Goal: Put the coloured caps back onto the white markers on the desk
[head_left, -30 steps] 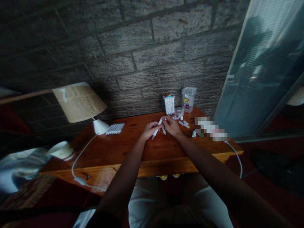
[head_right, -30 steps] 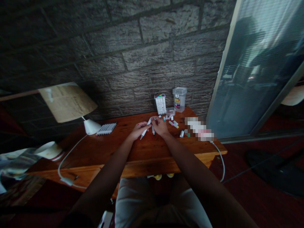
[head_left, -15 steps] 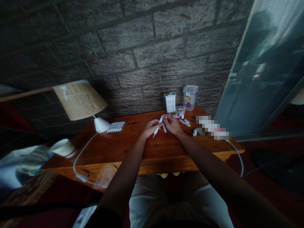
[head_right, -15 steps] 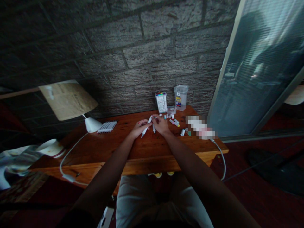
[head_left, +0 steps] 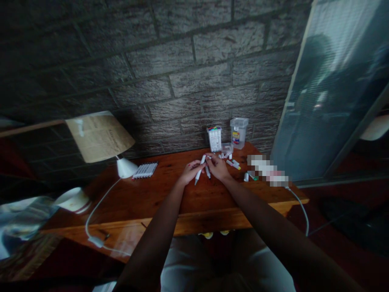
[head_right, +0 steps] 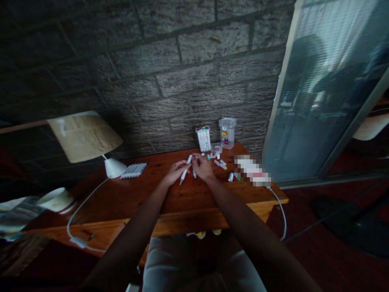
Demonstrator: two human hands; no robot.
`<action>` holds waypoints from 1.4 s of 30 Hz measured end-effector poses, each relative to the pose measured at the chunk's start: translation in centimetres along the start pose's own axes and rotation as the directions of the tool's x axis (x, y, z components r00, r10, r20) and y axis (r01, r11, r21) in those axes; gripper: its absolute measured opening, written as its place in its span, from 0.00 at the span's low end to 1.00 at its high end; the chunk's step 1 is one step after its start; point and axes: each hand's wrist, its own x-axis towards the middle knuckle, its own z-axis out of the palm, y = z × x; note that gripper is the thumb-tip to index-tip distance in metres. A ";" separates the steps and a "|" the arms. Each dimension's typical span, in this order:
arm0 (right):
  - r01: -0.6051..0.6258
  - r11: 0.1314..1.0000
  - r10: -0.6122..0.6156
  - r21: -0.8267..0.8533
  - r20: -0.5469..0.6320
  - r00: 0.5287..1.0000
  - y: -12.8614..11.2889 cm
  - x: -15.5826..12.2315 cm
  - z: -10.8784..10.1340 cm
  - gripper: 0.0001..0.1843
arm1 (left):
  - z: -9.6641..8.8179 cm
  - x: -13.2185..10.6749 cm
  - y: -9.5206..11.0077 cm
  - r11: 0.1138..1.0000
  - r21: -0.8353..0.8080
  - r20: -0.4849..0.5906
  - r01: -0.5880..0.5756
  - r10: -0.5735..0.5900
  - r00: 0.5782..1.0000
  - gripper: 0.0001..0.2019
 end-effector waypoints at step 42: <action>0.013 1.000 -0.011 -0.025 0.071 0.997 -1.0 -0.4 -0.5 0.21 | -0.1 0.2 -0.2 1.000 -0.018 0.035 0.006 -0.006 0.999 0.26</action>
